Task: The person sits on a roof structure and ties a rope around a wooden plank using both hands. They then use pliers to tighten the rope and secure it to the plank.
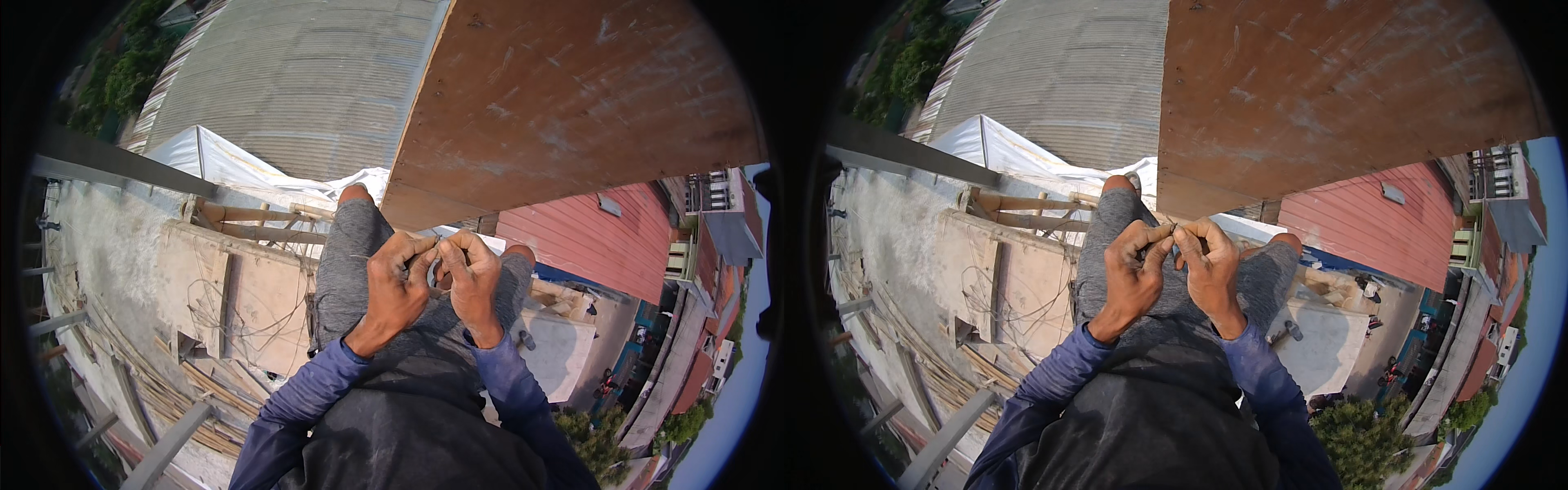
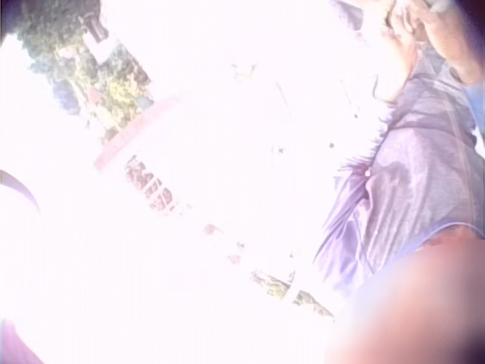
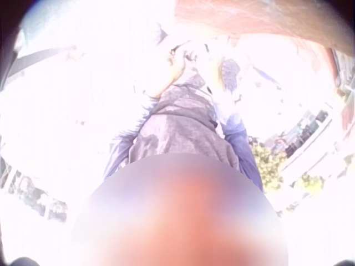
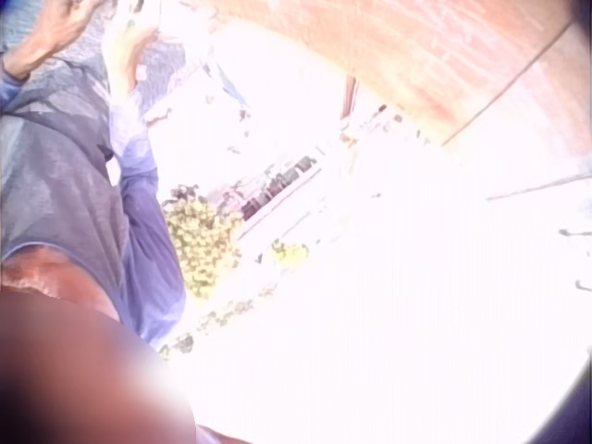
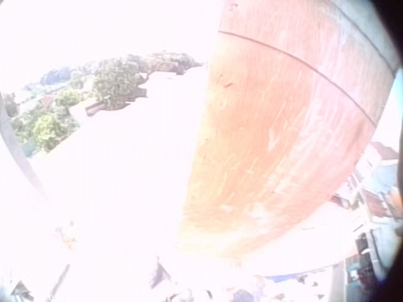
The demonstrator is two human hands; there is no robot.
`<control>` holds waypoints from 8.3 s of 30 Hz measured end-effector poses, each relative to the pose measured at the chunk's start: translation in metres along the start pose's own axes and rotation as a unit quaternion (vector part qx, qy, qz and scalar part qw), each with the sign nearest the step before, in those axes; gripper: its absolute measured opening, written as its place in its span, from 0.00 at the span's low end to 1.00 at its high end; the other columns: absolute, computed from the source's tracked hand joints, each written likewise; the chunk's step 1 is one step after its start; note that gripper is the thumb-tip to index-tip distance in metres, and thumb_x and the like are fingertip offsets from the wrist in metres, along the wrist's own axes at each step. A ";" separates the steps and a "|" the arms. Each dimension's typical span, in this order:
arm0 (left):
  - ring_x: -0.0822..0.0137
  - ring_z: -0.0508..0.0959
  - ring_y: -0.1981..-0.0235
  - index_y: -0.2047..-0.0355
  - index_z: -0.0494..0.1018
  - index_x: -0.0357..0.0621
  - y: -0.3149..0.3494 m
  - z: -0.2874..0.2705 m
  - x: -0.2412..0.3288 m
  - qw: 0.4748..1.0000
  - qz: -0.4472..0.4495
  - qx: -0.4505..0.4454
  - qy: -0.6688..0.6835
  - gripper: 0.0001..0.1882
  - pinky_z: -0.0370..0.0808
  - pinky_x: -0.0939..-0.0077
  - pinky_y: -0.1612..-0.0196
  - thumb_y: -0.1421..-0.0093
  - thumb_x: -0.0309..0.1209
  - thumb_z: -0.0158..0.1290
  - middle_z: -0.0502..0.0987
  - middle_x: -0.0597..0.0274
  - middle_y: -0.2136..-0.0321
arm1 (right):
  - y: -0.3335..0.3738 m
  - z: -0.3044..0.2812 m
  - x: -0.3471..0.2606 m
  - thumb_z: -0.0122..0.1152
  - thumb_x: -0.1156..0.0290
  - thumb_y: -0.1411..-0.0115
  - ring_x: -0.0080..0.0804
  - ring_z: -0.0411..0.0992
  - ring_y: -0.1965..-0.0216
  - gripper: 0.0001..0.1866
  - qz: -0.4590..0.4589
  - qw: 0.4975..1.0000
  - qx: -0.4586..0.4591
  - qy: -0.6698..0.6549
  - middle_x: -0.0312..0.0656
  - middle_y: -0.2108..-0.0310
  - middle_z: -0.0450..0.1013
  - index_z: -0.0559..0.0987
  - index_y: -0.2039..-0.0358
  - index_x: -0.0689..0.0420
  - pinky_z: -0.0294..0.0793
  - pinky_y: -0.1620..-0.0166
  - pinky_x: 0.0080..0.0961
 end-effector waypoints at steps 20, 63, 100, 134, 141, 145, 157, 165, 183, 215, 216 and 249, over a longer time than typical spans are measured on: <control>0.75 0.72 0.73 0.58 0.81 0.29 0.001 -0.006 -0.012 0.997 -0.049 0.046 0.031 0.08 0.69 0.76 0.71 0.35 0.22 0.59 0.75 0.62 0.74 | -0.004 0.007 -0.024 0.62 0.72 0.31 0.22 0.75 0.72 0.09 -0.152 0.987 0.041 0.027 0.39 0.69 0.75 0.79 0.66 0.64 0.75 0.71 0.19; 0.75 0.76 0.69 0.54 0.81 0.31 0.001 0.002 -0.061 0.958 -0.150 -0.013 0.244 0.10 0.73 0.78 0.67 0.32 0.25 0.57 0.76 0.65 0.71 | 0.020 0.039 -0.064 0.65 0.83 0.41 0.42 0.78 0.67 0.12 -0.408 0.842 -0.014 0.354 0.48 0.64 0.75 0.80 0.55 0.68 0.79 0.68 0.35; 0.80 0.67 0.77 0.66 0.79 0.37 -0.042 -0.014 -0.050 0.966 -0.142 -0.157 0.149 0.16 0.64 0.81 0.74 0.28 0.39 0.54 0.70 0.72 0.79 | -0.034 0.030 -0.037 0.67 0.70 0.35 0.25 0.77 0.71 0.09 -0.123 0.966 -0.095 0.207 0.42 0.70 0.79 0.83 0.60 0.64 0.77 0.69 0.22; 0.70 0.72 0.77 0.64 0.82 0.34 -0.029 -0.064 -0.032 0.909 -0.069 -0.391 -0.126 0.19 0.71 0.69 0.72 0.31 0.42 0.58 0.79 0.59 0.78 | 0.028 0.110 -0.022 0.62 0.64 0.34 0.48 0.74 0.63 0.28 -0.290 0.788 -0.345 0.419 0.52 0.62 0.66 0.69 0.42 0.72 0.79 0.63 0.41; 0.64 0.77 0.68 0.57 0.80 0.32 0.001 -0.041 -0.044 0.855 -0.135 -0.488 -0.110 0.28 0.74 0.67 0.62 0.30 0.51 0.53 0.81 0.55 0.70 | 0.036 0.087 -0.014 0.52 0.68 0.28 0.45 0.72 0.64 0.18 -0.281 0.767 -0.425 0.391 0.51 0.64 0.67 0.71 0.48 0.70 0.76 0.62 0.41; 0.62 0.80 0.67 0.57 0.81 0.35 0.012 -0.032 -0.047 0.845 -0.131 -0.495 -0.154 0.26 0.76 0.63 0.61 0.30 0.50 0.53 0.82 0.56 0.71 | 0.047 0.085 -0.009 0.51 0.69 0.29 0.45 0.73 0.63 0.16 -0.315 0.748 -0.441 0.383 0.52 0.62 0.67 0.74 0.51 0.71 0.75 0.60 0.43; 0.54 0.76 0.77 0.70 0.79 0.34 0.012 -0.015 -0.029 0.874 -0.011 -0.445 -0.195 0.26 0.72 0.59 0.71 0.32 0.50 0.57 0.77 0.48 0.79 | 0.056 0.056 -0.033 0.55 0.72 0.34 0.41 0.74 0.63 0.11 -0.347 0.808 -0.313 0.358 0.46 0.66 0.71 0.81 0.61 0.67 0.73 0.65 0.41; 0.47 0.80 0.73 0.70 0.80 0.36 0.011 -0.006 0.006 0.878 0.125 -0.390 -0.247 0.14 0.73 0.57 0.71 0.33 0.36 0.57 0.80 0.49 0.73 | 0.044 0.032 -0.030 0.61 0.72 0.39 0.50 0.74 0.66 0.05 -0.203 0.882 -0.230 0.357 0.47 0.65 0.70 0.77 0.68 0.61 0.71 0.62 0.48; 0.46 0.79 0.70 0.68 0.77 0.34 0.024 0.009 -0.023 0.855 0.050 -0.497 -0.141 0.17 0.73 0.55 0.65 0.30 0.38 0.54 0.78 0.50 0.71 | 0.011 0.017 0.072 0.75 0.65 0.41 0.17 0.70 0.77 0.16 0.286 0.824 -0.487 -0.057 0.40 0.71 0.81 0.86 0.62 0.66 0.62 0.77 0.16; 0.51 0.80 0.73 0.65 0.80 0.38 0.005 0.003 0.012 0.859 0.162 -0.349 -0.339 0.08 0.75 0.59 0.69 0.36 0.31 0.58 0.78 0.53 0.72 | 0.005 0.036 0.057 0.68 0.60 0.34 0.17 0.66 0.84 0.19 0.290 0.932 -0.196 -0.095 0.36 0.82 0.69 0.79 0.73 0.65 0.59 0.85 0.16; 0.49 0.80 0.73 0.65 0.80 0.39 0.009 0.007 0.018 0.841 0.201 -0.342 -0.367 0.07 0.75 0.58 0.70 0.37 0.31 0.58 0.79 0.53 0.71 | 0.012 0.036 0.068 0.68 0.62 0.34 0.18 0.65 0.85 0.18 0.356 0.908 -0.173 -0.139 0.37 0.81 0.70 0.77 0.72 0.65 0.59 0.86 0.18; 0.67 0.70 0.76 0.70 0.78 0.39 -0.029 0.012 0.012 0.893 -0.053 -0.443 -0.057 0.12 0.68 0.70 0.70 0.33 0.35 0.58 0.71 0.64 0.80 | -0.007 0.028 -0.023 0.72 0.66 0.40 0.24 0.75 0.73 0.20 0.070 0.896 -0.428 0.093 0.39 0.69 0.75 0.82 0.53 0.69 0.77 0.71 0.22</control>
Point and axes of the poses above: each hand's wrist, its own y-axis away from the middle knuckle, its own z-axis out of the palm, x = y × z, the point moved 10 cm from there along -y, towards the middle knuckle
